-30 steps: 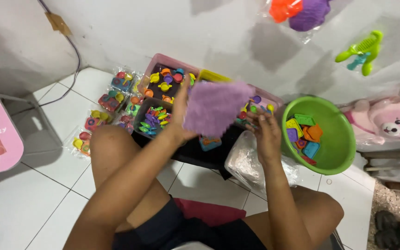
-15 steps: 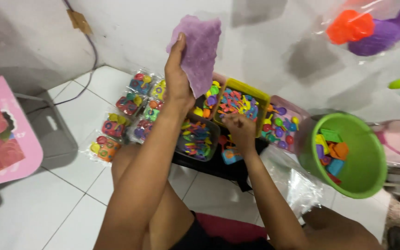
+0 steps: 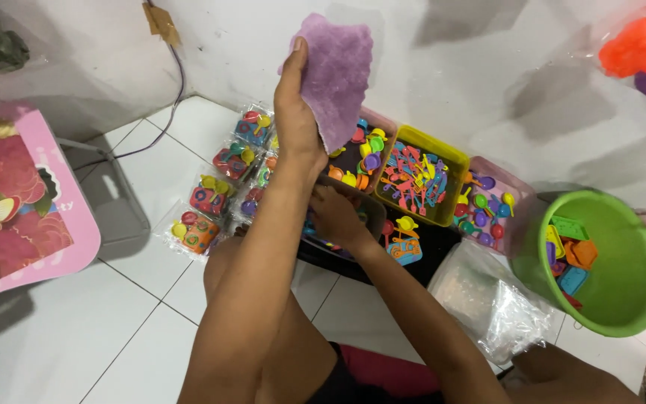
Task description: Cleaning small plastic toy pieces with a cloth and packing them into individual plastic bags.
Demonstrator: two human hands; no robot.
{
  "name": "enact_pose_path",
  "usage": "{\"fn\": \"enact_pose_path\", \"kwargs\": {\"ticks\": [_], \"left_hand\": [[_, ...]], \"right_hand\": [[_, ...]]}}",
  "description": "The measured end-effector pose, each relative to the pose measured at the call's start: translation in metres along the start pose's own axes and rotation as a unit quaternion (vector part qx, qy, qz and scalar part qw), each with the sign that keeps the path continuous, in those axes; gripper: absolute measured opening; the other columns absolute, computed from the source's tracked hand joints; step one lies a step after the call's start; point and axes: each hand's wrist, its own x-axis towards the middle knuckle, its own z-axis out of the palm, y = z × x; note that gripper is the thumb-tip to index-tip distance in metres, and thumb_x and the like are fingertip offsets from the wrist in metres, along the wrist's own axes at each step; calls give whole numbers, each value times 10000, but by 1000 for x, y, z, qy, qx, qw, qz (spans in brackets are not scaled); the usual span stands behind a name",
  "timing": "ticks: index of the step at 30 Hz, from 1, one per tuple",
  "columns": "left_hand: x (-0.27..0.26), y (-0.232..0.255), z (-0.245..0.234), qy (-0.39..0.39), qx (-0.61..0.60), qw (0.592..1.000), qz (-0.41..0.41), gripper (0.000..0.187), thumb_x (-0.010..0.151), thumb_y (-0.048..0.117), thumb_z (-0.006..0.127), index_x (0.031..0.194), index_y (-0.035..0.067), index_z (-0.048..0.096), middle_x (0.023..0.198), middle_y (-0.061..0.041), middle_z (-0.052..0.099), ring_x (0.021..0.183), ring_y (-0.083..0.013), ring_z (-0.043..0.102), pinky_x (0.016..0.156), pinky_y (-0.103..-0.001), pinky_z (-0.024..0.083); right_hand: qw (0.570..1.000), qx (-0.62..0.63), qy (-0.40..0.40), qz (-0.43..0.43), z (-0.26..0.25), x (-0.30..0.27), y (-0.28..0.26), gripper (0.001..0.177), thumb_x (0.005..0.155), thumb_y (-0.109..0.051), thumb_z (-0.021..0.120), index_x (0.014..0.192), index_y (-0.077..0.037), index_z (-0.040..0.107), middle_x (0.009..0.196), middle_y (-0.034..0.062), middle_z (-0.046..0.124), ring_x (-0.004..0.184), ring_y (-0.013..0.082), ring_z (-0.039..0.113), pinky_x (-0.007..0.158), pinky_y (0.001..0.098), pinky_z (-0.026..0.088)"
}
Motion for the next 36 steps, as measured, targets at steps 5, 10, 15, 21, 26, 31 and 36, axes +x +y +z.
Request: {"fn": "enact_pose_path", "kwargs": {"ticks": [5, 10, 15, 21, 26, 31, 36], "left_hand": [[-3, 4, 4, 30, 17, 999, -13, 459, 939, 389, 586, 1153, -12, 650, 1065, -129, 684, 921, -214, 657, 837, -358, 517], [-5, 7, 7, 38, 29, 998, -30, 483, 929, 401, 575, 1168, -15, 637, 1100, -145, 672, 943, -227, 645, 841, -373, 507], [-7, 9, 6, 57, 54, 996, -41, 511, 894, 397, 595, 1136, -49, 659, 1091, -156, 690, 933, -228, 659, 824, -351, 511], [-18, 1, 11, 70, 88, 991, -72, 502, 892, 305, 566, 1199, -88, 632, 1135, -194, 696, 994, -270, 682, 855, -361, 531], [-42, -48, 20, 153, 169, 970, -82, 450, 842, 302, 711, 1123, -39, 626, 1080, -189, 640, 1057, -283, 613, 986, -491, 457], [-100, -134, -3, 40, 316, 939, -128, 358, 961, 199, 559, 1093, -113, 675, 1007, -285, 660, 1021, -349, 623, 950, -475, 469], [-172, -155, 52, -59, 390, 819, -416, 860, 845, 758, 487, 1365, 87, 623, 1396, -156, 617, 1306, -314, 569, 1079, -394, 416]], "right_hand": [[996, -39, -4, -85, 4, 2, -9, 377, 728, -42, 656, 1103, -61, 685, 1206, 105, 654, 1065, 334, 580, 817, 411, 479], [999, 9, -47, -20, -7, 1, -9, 522, 725, 56, 624, 1220, -97, 680, 1344, 56, 629, 1165, 310, 605, 882, 394, 521], [963, 185, 68, 184, -10, -19, 4, 242, 832, -24, 699, 1073, -34, 714, 928, 36, 749, 714, 148, 649, 673, 282, 524], [798, 475, 139, 343, -63, -32, -15, 256, 909, 14, 687, 1159, 67, 678, 1009, 152, 780, 912, 202, 766, 798, 260, 612], [766, 468, 317, 306, -95, -76, -16, 263, 844, 26, 779, 1104, -1, 746, 915, 70, 751, 816, 129, 695, 769, 297, 604], [764, 403, 424, 272, -165, -132, -27, 221, 865, 27, 770, 1071, -29, 713, 943, 49, 707, 840, 97, 666, 796, 254, 577], [903, 105, 380, 170, -201, -158, -53, 175, 860, 153, 754, 865, -20, 723, 930, 108, 682, 986, 274, 690, 912, 350, 544]]}}
